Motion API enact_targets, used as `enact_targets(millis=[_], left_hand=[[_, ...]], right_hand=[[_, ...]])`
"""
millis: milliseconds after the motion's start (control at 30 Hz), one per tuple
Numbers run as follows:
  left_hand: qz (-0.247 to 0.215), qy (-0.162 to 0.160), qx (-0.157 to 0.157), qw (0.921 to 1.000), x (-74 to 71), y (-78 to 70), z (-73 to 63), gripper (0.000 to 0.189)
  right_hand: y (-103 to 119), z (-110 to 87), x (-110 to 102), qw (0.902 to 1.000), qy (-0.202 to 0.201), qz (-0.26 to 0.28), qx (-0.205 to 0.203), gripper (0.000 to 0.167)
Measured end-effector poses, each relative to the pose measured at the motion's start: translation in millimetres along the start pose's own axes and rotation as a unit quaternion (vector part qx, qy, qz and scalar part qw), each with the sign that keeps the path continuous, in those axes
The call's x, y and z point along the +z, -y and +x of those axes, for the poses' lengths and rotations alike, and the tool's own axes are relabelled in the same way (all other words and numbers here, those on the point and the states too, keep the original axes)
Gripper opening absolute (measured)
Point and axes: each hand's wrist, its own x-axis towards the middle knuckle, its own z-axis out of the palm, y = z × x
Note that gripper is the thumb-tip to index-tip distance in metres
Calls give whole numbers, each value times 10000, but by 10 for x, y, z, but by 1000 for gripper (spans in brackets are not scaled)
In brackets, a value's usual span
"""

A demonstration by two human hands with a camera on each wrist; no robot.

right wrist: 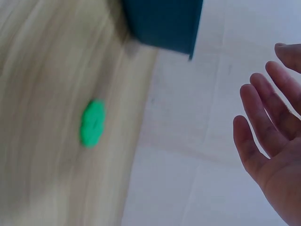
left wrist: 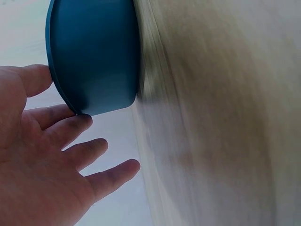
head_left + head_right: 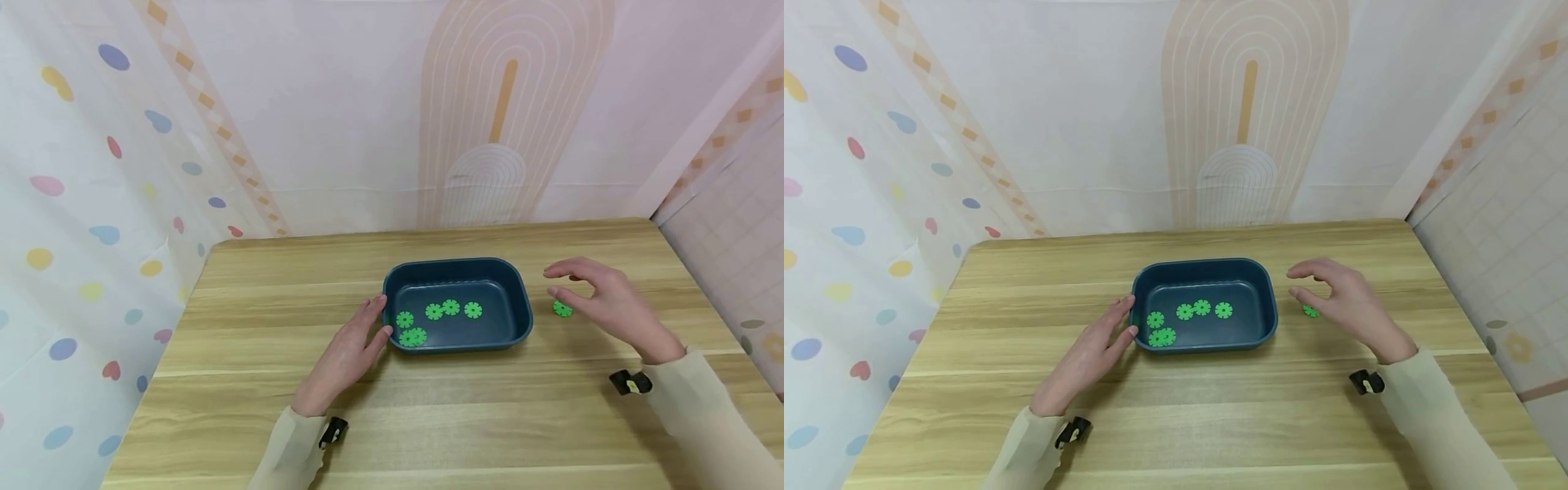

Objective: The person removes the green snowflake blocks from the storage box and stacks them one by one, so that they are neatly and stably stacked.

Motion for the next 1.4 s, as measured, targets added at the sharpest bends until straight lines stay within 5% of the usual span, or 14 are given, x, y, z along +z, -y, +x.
enact_targets(millis=[600, 1400], left_hand=[[-23, 61, -144, 9999, -17, -31, -8, 58], [36, 28, -231, 9997, -20, -31, -8, 58]], right_hand=[[406, 187, 333, 9951, -86, 760, -632, 28], [780, 557, 1047, 9717, 1410, 1764, -689, 23]])
